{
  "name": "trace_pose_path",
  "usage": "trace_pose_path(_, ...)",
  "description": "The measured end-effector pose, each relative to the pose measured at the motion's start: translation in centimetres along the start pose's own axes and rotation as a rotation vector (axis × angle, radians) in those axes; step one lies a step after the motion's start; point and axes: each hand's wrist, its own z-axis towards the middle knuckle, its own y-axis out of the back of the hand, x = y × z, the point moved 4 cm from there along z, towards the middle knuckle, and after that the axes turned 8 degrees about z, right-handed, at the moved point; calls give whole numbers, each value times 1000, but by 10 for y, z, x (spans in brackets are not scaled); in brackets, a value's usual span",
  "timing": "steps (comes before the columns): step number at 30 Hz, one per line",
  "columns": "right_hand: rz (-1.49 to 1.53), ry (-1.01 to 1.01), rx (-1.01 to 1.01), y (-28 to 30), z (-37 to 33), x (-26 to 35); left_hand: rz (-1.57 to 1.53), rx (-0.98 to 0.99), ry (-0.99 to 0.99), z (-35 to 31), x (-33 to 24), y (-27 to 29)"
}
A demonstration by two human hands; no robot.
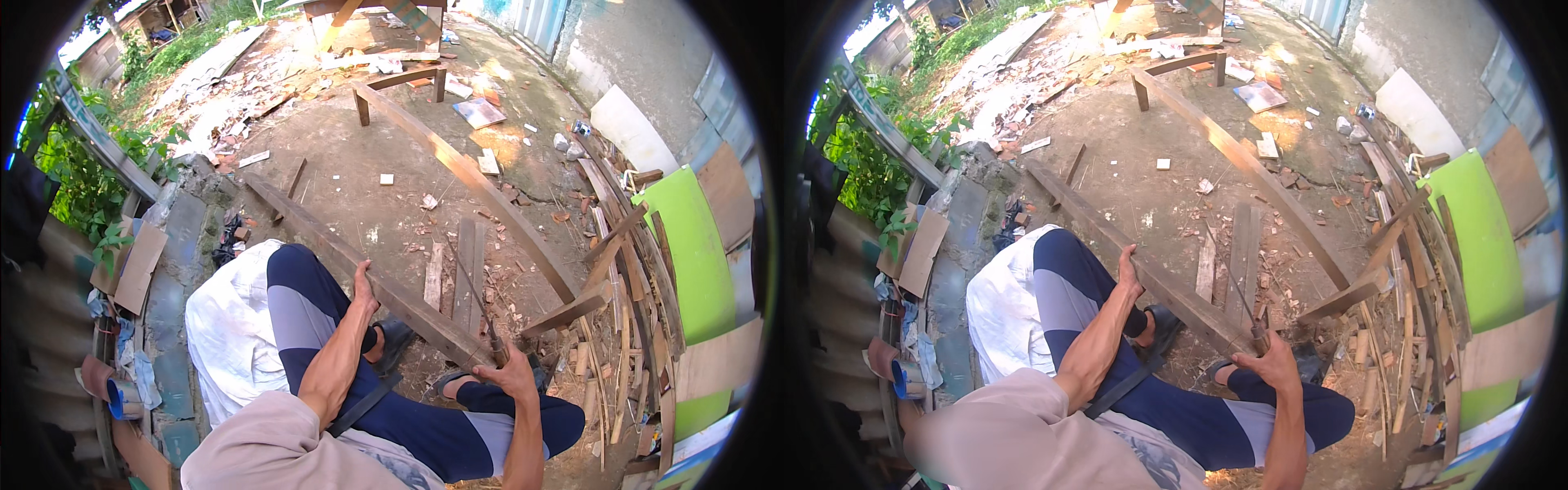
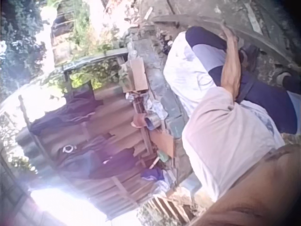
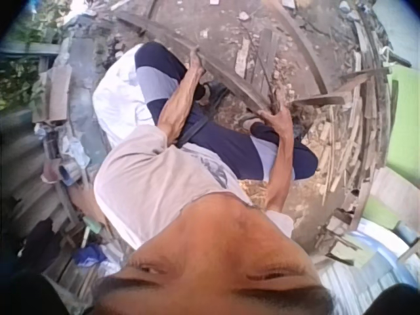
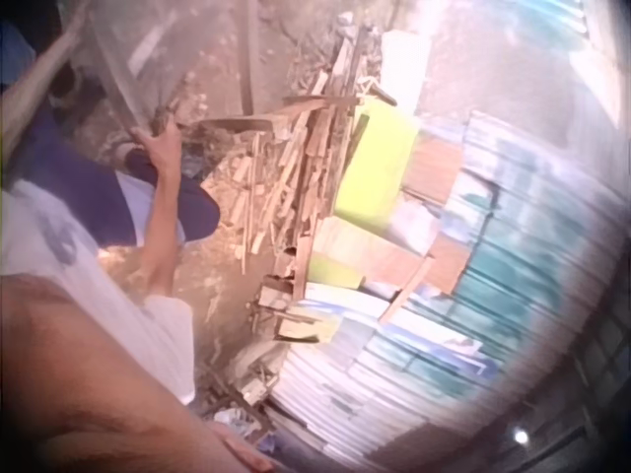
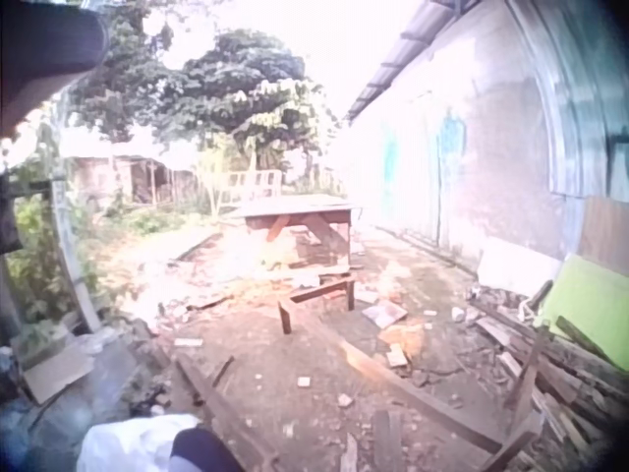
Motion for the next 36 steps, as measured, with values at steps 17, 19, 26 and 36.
trace_pose_path(17, -43, -20, -260, 5, -59, -76, 230, 350, -164, -53, -61, -171)
trace_pose_path(19, 56, -25, -310, 5, -75, -43, 271, 421, -165, -47, -65, -199)
trace_pose_path(26, 466, 68, -644, 0, -134, 18, 323, 619, 43, -64, -28, -288)
trace_pose_path(36, 352, -113, -959, -26, -171, 40, 408, 807, 333, -59, 97, -326)
